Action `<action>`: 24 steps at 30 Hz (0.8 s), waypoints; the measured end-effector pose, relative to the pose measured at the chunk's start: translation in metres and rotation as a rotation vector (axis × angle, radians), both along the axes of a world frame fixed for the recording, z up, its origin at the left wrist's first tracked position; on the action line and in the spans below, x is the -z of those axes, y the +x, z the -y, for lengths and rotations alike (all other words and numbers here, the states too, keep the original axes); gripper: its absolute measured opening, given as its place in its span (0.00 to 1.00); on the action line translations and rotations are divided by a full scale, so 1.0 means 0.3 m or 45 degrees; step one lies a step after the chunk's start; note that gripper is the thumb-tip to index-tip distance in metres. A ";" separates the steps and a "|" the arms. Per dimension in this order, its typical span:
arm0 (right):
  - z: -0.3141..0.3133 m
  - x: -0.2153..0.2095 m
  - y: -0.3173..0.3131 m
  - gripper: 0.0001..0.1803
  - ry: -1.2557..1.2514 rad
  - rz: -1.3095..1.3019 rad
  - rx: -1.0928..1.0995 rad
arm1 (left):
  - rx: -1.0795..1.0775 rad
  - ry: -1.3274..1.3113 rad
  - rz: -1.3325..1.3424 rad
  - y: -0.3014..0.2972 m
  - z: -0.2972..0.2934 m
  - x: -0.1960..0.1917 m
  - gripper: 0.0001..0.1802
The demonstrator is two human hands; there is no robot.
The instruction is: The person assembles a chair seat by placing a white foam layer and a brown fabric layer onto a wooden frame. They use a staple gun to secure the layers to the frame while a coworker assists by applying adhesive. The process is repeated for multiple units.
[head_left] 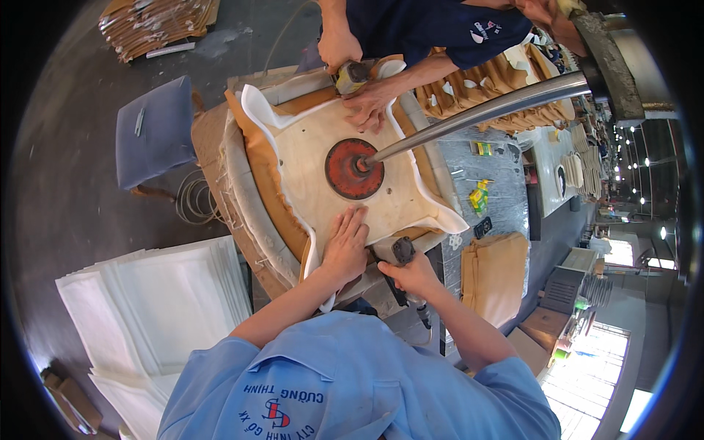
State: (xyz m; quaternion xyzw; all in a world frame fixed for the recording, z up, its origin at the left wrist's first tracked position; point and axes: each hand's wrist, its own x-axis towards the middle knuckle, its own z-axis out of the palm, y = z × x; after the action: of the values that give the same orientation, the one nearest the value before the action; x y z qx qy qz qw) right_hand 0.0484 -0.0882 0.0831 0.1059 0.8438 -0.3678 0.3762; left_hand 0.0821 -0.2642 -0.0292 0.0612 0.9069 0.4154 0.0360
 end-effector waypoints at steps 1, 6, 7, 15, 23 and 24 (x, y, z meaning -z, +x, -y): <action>0.002 0.009 0.002 0.21 0.007 -0.003 0.021 | 0.002 0.008 -0.011 -0.001 -0.002 -0.001 0.25; -0.015 0.038 0.034 0.22 -0.014 -0.182 -0.081 | 0.017 0.011 -0.029 0.000 0.016 -0.005 0.24; -0.004 0.030 0.030 0.21 -0.022 -0.182 -0.085 | 0.012 0.017 -0.018 0.004 0.034 -0.007 0.22; -0.143 -0.009 0.207 0.18 -0.219 -0.153 0.253 | 0.498 0.351 0.589 0.084 0.114 -0.303 0.23; -0.304 0.107 0.372 0.33 -0.375 -0.394 0.624 | 0.475 -0.011 0.252 0.222 -0.113 -0.116 0.43; -0.346 0.126 0.377 0.34 -0.356 -0.379 0.650 | 0.460 0.026 0.119 0.241 -0.113 -0.087 0.44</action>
State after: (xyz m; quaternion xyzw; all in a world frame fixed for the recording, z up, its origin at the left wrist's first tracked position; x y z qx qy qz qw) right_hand 0.1615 0.0156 0.0452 0.2063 0.7770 -0.5741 0.1552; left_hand 0.1543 -0.2303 -0.0029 0.2041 0.8742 0.4138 0.1514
